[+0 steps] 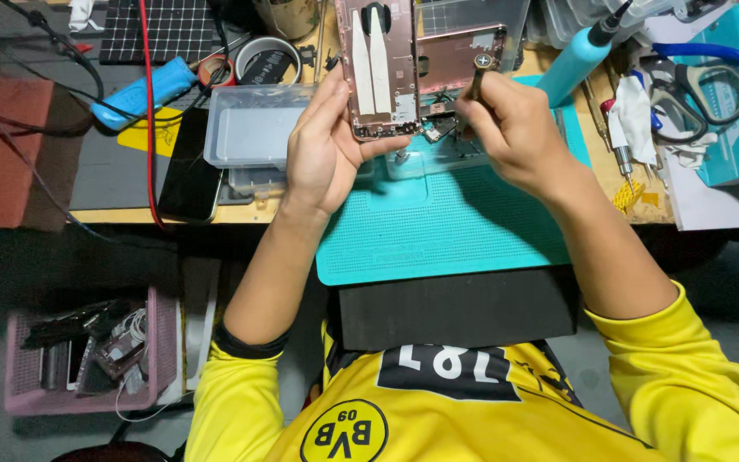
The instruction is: The person disassembles a smartphone at a repair workbench. They hold the phone frame, use a metal pry tool and tweezers to remove internal components and screws, set parts aside on the mat, then place the phone into a clear plastic storage container and close the lid.
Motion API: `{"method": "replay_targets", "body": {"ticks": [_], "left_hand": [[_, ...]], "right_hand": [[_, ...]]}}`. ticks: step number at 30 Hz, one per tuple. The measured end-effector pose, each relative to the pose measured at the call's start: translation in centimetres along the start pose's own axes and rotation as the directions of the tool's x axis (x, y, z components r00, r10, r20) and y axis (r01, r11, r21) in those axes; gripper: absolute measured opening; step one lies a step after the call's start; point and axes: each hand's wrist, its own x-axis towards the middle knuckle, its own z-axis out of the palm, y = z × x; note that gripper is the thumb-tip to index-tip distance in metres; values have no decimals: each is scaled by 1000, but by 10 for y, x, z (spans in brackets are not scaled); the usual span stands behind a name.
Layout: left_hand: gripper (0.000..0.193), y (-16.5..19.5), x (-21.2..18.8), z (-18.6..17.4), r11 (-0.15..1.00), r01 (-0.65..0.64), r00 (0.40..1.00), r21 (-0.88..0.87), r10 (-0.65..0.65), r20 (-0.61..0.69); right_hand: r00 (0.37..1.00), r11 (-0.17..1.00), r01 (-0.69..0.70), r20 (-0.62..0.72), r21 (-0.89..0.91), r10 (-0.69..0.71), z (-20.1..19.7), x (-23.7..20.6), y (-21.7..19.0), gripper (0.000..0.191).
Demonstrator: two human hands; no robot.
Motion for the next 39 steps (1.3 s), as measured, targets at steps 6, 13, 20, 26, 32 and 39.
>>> {"method": "replay_targets", "body": {"ticks": [6, 13, 20, 26, 32, 39], "left_hand": [[55, 4, -1, 4, 999, 7, 999, -39, -5, 42], [70, 1, -5, 11, 993, 6, 994, 120, -19, 109], [60, -17, -4, 16, 983, -23, 990, 182, -3, 142], [53, -26, -5, 15, 966, -60, 993, 250, 34, 109], [49, -28, -9, 18, 956, -85, 990, 282, 48, 135], [49, -30, -9, 21, 962, -70, 989, 263, 32, 144]], "right_hand": [[996, 993, 63, -56, -99, -69, -4, 1, -3, 11], [959, 903, 137, -284, 406, -18, -32, -6, -34, 5], [996, 881, -24, -65, 472, 62, -34, -11, -65, 14], [993, 996, 91, -72, 23, -89, -28, -9, -66, 18], [947, 951, 282, -125, -126, -297, -21, -8, -66, 20], [945, 937, 303, -76, -175, -319, -20, -8, -68, 20]]}}
